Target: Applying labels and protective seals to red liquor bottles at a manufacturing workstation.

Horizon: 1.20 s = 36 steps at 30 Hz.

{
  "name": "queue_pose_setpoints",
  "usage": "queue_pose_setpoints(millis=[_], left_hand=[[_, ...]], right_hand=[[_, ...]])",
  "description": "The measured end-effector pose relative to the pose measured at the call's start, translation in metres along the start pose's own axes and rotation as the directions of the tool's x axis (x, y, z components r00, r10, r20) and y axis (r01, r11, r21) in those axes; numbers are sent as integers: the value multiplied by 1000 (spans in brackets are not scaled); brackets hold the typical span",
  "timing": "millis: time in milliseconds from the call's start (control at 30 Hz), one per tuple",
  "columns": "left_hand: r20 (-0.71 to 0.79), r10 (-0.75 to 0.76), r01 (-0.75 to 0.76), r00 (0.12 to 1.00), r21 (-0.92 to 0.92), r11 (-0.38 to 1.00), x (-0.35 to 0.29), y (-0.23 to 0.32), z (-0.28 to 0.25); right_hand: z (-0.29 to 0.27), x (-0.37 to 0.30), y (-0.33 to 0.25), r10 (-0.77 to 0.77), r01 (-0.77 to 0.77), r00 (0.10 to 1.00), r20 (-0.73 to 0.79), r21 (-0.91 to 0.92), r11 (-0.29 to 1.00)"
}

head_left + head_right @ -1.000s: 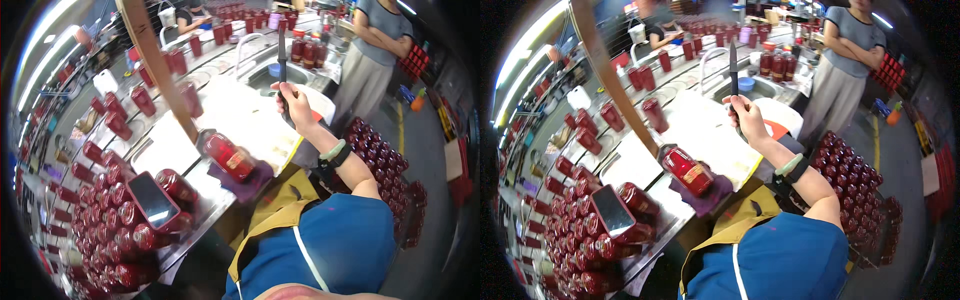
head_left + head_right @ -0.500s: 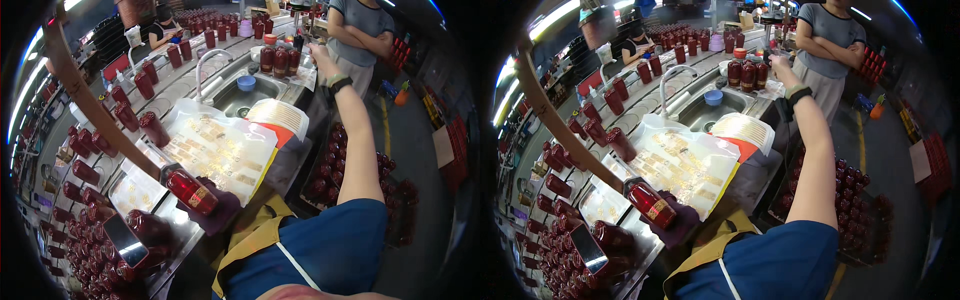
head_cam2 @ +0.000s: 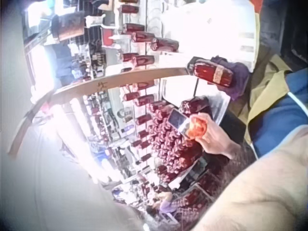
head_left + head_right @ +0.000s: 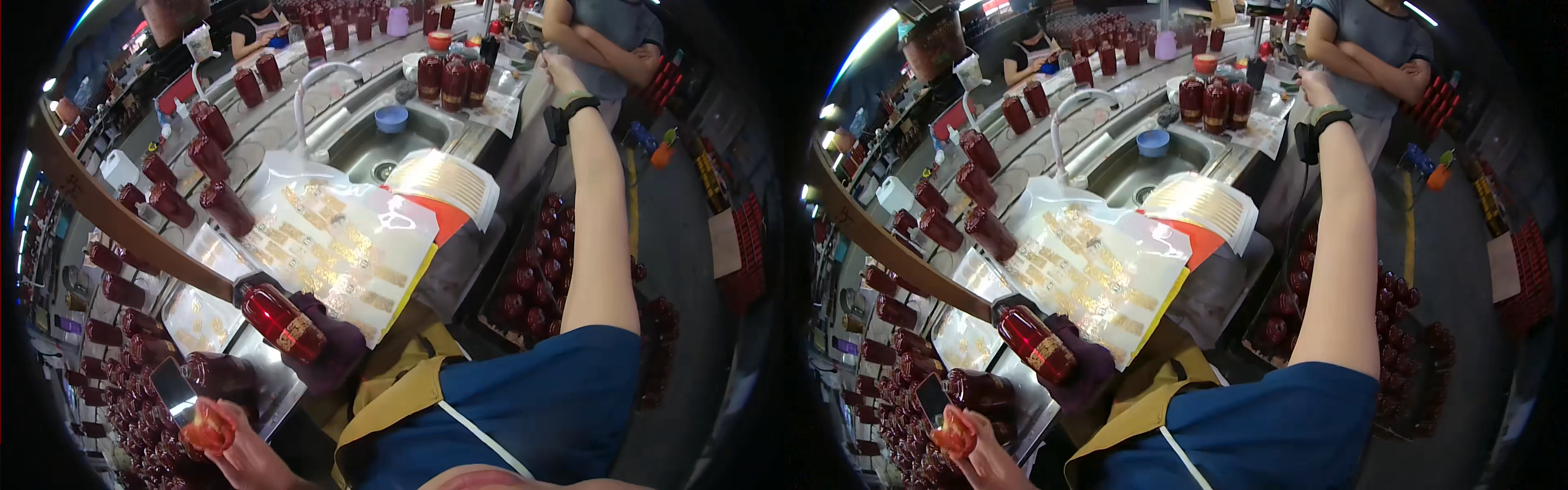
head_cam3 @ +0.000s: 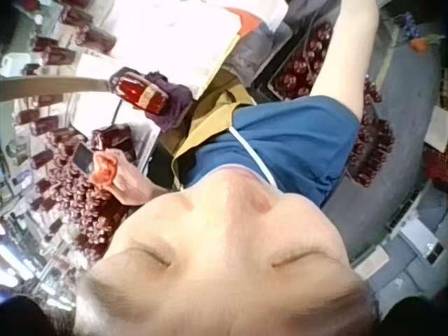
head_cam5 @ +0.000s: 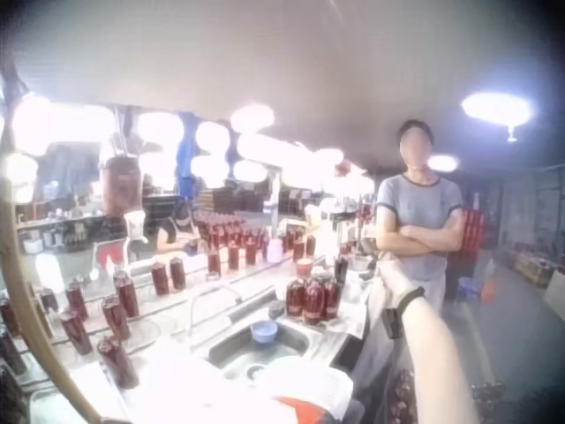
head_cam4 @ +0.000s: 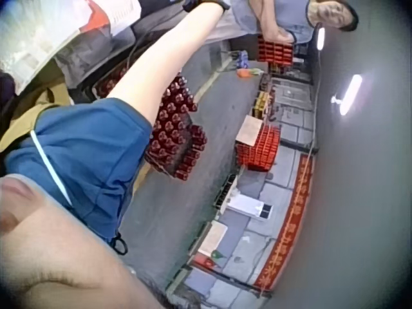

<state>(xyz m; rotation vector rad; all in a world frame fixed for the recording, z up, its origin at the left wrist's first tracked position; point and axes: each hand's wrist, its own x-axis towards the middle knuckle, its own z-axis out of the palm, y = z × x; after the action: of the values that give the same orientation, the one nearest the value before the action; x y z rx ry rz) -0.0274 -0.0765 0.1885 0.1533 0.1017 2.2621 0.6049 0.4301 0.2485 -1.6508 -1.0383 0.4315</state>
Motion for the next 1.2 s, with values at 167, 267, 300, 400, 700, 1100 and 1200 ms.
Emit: queue_pose_setpoints(millis=[167, 267, 300, 400, 700, 1100, 1200], left_hand=[[-90, 17, -13, 996, 44, 999, 13, -19, -22], [-111, 68, -50, 991, 154, 987, 19, -22, -33], [-99, 26, -8, 995, 185, 983, 21, -23, -37], [-46, -74, 82, 996, 185, 979, 24, -31, -44], [-7, -161, 145, 987, 465, 873, 23, -31, -41], [-5, -507, 425, 862, 553, 716, 48, -101, -35], [-21, -603, 488, 797, 611, 623, 50, -131, -19]], right_hand=[[30, -18, 47, 101, -103, 994, -33, -60, 993], [48, -32, 92, 207, -227, 965, 160, 123, 966], [41, -31, 115, 213, -251, 951, 224, 154, 956], [87, -67, 153, 364, -397, 884, 294, 59, 916], [163, -131, 215, 392, -415, 839, 378, -22, 910], [116, -77, 252, 261, -149, 937, 232, -409, 900], [94, -103, 222, 206, -138, 961, 187, -323, 936]])
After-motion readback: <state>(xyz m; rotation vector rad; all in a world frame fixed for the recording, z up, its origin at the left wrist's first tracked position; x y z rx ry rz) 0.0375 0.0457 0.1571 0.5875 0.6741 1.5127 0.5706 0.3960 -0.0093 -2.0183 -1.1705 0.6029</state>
